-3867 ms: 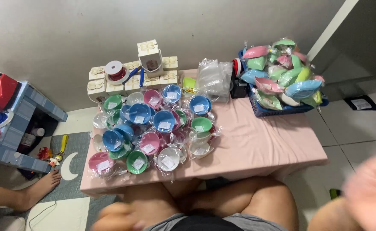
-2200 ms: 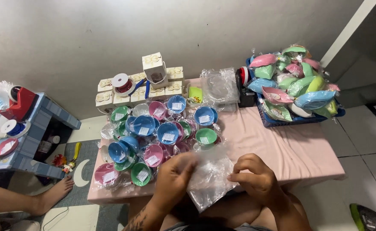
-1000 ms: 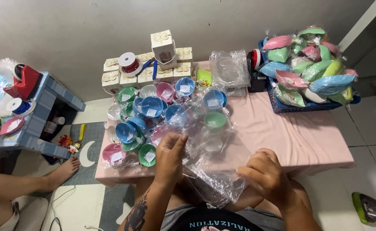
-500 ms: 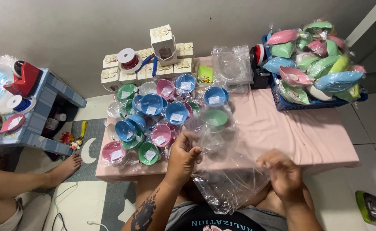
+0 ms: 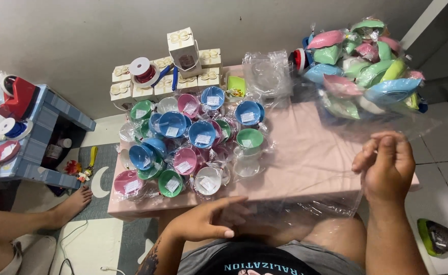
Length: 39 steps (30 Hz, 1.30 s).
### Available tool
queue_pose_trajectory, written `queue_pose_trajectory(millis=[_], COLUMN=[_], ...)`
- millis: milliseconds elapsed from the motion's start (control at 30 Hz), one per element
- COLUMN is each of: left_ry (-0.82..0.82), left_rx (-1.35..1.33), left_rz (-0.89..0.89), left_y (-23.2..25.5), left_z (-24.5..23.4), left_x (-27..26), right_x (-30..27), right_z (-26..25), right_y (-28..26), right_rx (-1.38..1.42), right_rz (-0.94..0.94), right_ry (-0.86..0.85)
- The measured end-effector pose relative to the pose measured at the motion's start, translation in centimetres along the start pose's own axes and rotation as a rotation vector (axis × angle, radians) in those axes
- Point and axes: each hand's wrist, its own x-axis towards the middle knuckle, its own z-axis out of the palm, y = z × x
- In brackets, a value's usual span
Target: A person is sitting on the floor and packing small, colorful plastic containers into a clear plastic bag on a low table.
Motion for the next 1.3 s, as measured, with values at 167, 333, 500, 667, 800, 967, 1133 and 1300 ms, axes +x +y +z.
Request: queue_pose_trajectory(millis=[167, 333, 500, 667, 800, 967, 1133, 1300], left_ry=[0.012, 0.442, 0.783, 1.019, 0.977, 0.944, 0.859, 0.734], left_rx=[-0.028, -0.227, -0.935, -1.168, -1.239, -1.345, -1.323, -1.284], left_rz=[0.038, 0.052, 0.246, 0.359, 0.375, 0.332, 0.363, 0.466], left_y=[2.4, 2.3, -2.7, -5.9, -6.9, -9.6, -13.1, -13.0], left_z=[-0.3, 2.2, 3.5, 4.1, 4.1, 5.1, 6.2, 6.6], left_x=[-0.8, 1.3, 3.1, 3.3, 3.0, 2.2, 1.6, 0.9], right_x=[1.7, 2.3, 0.6, -3.7, -6.5, -8.0, -7.1, -6.2], right_z=[3.2, 7.2, 5.3, 3.3, 3.2, 4.3, 6.3, 6.3], right_y=[-2.3, -3.8, -5.7, -1.3, 5.4, 7.0, 5.9, 7.8], right_rx=[-0.227, -0.679, -0.738, -0.707, -0.538, -0.550, -0.618, -0.401], right_rz=[-0.074, -0.320, -0.784, -0.852, -0.469, 0.004, 0.377, 0.491], right_ry=[-0.383, -0.697, -0.461, -0.203, -0.201, -0.377, -0.379, -0.382])
